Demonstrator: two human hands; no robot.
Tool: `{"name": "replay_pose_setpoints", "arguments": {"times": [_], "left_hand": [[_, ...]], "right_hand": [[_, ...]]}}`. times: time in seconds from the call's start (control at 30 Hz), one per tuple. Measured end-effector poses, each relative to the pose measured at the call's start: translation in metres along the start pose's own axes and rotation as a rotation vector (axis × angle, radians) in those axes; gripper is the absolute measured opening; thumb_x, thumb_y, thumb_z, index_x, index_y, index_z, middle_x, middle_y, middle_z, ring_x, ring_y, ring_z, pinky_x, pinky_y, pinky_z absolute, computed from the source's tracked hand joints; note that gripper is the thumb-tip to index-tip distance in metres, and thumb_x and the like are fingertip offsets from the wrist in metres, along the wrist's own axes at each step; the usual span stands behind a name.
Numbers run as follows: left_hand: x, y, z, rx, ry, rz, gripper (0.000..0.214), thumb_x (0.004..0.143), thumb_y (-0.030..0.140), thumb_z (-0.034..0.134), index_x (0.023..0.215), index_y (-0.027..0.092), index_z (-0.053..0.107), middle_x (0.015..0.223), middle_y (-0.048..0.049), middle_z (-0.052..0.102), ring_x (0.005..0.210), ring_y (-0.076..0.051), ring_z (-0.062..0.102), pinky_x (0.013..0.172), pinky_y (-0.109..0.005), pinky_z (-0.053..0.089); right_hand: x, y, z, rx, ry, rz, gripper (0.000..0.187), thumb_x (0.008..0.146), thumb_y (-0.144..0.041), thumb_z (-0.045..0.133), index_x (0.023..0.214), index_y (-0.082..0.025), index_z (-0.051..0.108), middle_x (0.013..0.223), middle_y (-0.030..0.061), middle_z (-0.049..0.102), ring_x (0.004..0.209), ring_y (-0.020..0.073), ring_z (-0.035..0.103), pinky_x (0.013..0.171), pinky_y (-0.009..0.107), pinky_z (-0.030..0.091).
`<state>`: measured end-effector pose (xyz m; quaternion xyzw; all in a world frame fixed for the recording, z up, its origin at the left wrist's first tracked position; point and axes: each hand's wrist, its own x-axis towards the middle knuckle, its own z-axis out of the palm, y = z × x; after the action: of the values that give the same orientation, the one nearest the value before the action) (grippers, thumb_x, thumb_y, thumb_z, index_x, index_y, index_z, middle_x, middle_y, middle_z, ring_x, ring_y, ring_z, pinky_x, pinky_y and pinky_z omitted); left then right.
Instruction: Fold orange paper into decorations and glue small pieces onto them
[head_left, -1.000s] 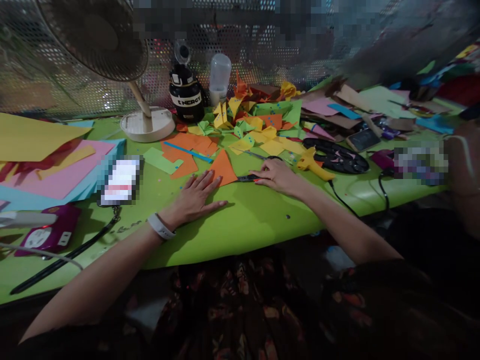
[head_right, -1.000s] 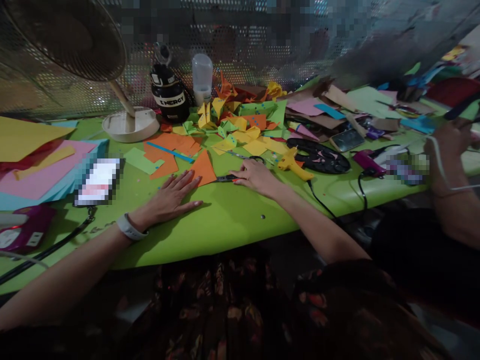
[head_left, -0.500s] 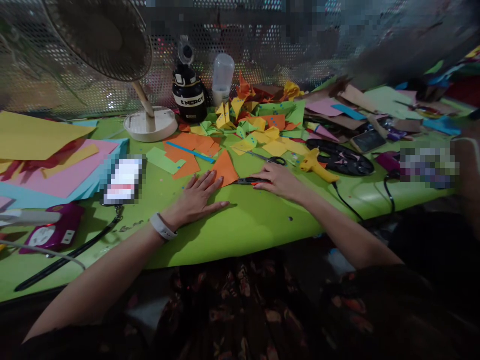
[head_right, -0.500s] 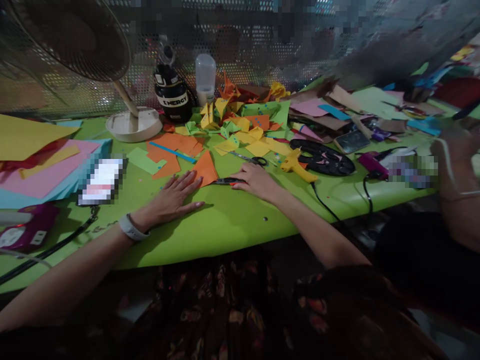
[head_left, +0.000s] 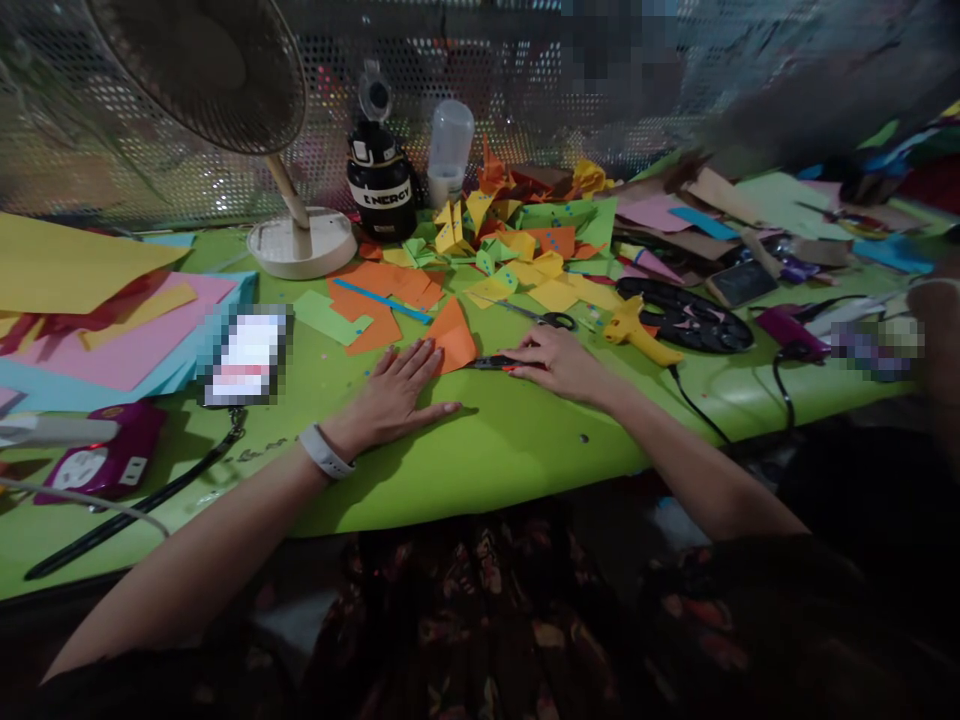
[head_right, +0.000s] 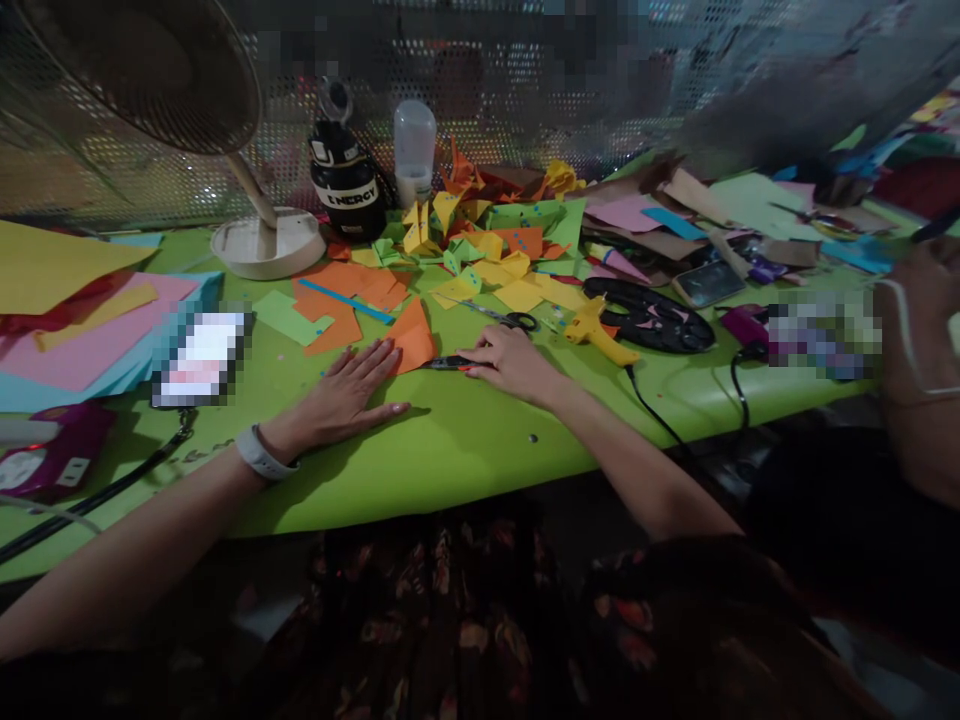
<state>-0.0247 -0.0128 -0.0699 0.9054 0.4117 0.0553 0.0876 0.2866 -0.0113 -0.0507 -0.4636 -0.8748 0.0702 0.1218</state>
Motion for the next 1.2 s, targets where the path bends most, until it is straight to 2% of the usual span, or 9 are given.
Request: {"name": "replay_pose_setpoints", "arguments": {"times": [0.3, 0.47, 0.7, 0.87, 0.97, 1.03, 1.1, 1.13, 1.2], "left_hand": [[0.0, 0.004, -0.003, 0.035, -0.037, -0.027, 0.09, 0.09, 0.078, 0.027, 0.16, 0.021, 0.015, 0.167, -0.0093, 0.013, 0.154, -0.027, 0.014, 0.124, -0.049, 0.008], [0.0, 0.003, -0.003, 0.009, -0.027, -0.013, 0.09, 0.09, 0.078, 0.027, 0.16, 0.023, 0.014, 0.166, -0.0091, 0.015, 0.153, -0.028, 0.015, 0.124, -0.051, 0.009], [0.0, 0.003, -0.004, -0.003, -0.031, -0.02, 0.09, 0.09, 0.078, 0.029, 0.16, 0.025, 0.013, 0.167, -0.0086, 0.014, 0.154, -0.028, 0.015, 0.124, -0.05, 0.008], [-0.001, 0.006, -0.002, -0.01, -0.026, -0.021, 0.088, 0.09, 0.077, 0.029, 0.16, 0.025, 0.014, 0.167, -0.0084, 0.014, 0.153, -0.028, 0.015, 0.124, -0.05, 0.008], [0.001, 0.004, -0.006, -0.026, -0.062, -0.041, 0.088, 0.091, 0.076, 0.029, 0.16, 0.023, 0.016, 0.167, -0.0086, 0.014, 0.154, -0.029, 0.014, 0.124, -0.052, 0.009], [0.006, -0.003, -0.013, -0.052, -0.1, -0.025, 0.082, 0.094, 0.072, 0.026, 0.158, 0.022, 0.022, 0.166, -0.0095, 0.019, 0.153, -0.029, 0.018, 0.123, -0.053, 0.014], [0.014, -0.015, -0.022, -0.078, -0.098, 0.045, 0.068, 0.099, 0.063, 0.022, 0.152, 0.023, 0.039, 0.161, -0.0096, 0.033, 0.148, -0.028, 0.032, 0.119, -0.05, 0.026], [0.019, -0.022, -0.027, -0.07, -0.04, 0.065, 0.062, 0.101, 0.059, 0.025, 0.144, 0.023, 0.051, 0.156, -0.0105, 0.043, 0.142, -0.028, 0.041, 0.116, -0.047, 0.033], [0.026, -0.034, -0.034, -0.012, 0.114, 0.012, 0.054, 0.1, 0.055, 0.036, 0.124, 0.018, 0.067, 0.133, -0.0139, 0.063, 0.124, -0.029, 0.057, 0.107, -0.044, 0.043]], "right_hand": [[0.001, -0.003, 0.003, -0.01, 0.015, -0.006, 0.034, 0.097, -0.039, 0.056, 0.126, -0.028, 0.069, 0.108, 0.0111, 0.066, 0.097, 0.0256, 0.057, 0.084, 0.039, 0.042], [0.001, -0.005, 0.001, 0.012, -0.024, -0.023, 0.032, 0.096, -0.038, 0.056, 0.123, -0.028, 0.071, 0.106, 0.0118, 0.067, 0.094, 0.0261, 0.058, 0.082, 0.041, 0.043], [0.005, -0.011, 0.005, 0.014, -0.008, -0.016, 0.034, 0.097, -0.04, 0.053, 0.125, -0.028, 0.07, 0.109, 0.0119, 0.065, 0.098, 0.0266, 0.058, 0.084, 0.041, 0.043], [0.004, -0.012, 0.004, 0.024, -0.034, -0.037, 0.032, 0.097, -0.04, 0.054, 0.123, -0.032, 0.07, 0.104, 0.0098, 0.065, 0.097, 0.0254, 0.058, 0.085, 0.041, 0.042], [0.003, -0.012, 0.004, 0.019, -0.021, -0.018, 0.03, 0.096, -0.039, 0.056, 0.121, -0.031, 0.071, 0.103, 0.0102, 0.065, 0.096, 0.0256, 0.058, 0.084, 0.041, 0.042], [0.004, -0.012, 0.003, 0.024, -0.025, -0.017, 0.03, 0.096, -0.037, 0.058, 0.12, -0.03, 0.072, 0.103, 0.0107, 0.065, 0.095, 0.0258, 0.058, 0.083, 0.041, 0.043], [0.005, -0.012, 0.003, 0.031, -0.032, -0.029, 0.03, 0.095, -0.037, 0.058, 0.121, -0.029, 0.072, 0.103, 0.0112, 0.065, 0.094, 0.0258, 0.058, 0.082, 0.04, 0.043], [0.005, -0.012, 0.003, 0.032, -0.031, -0.037, 0.031, 0.095, -0.037, 0.058, 0.122, -0.029, 0.072, 0.104, 0.0116, 0.065, 0.094, 0.0259, 0.058, 0.081, 0.04, 0.044], [0.005, -0.01, 0.003, 0.028, -0.023, -0.053, 0.033, 0.095, -0.038, 0.058, 0.124, -0.027, 0.071, 0.106, 0.0125, 0.066, 0.095, 0.0262, 0.059, 0.081, 0.04, 0.044]]}}
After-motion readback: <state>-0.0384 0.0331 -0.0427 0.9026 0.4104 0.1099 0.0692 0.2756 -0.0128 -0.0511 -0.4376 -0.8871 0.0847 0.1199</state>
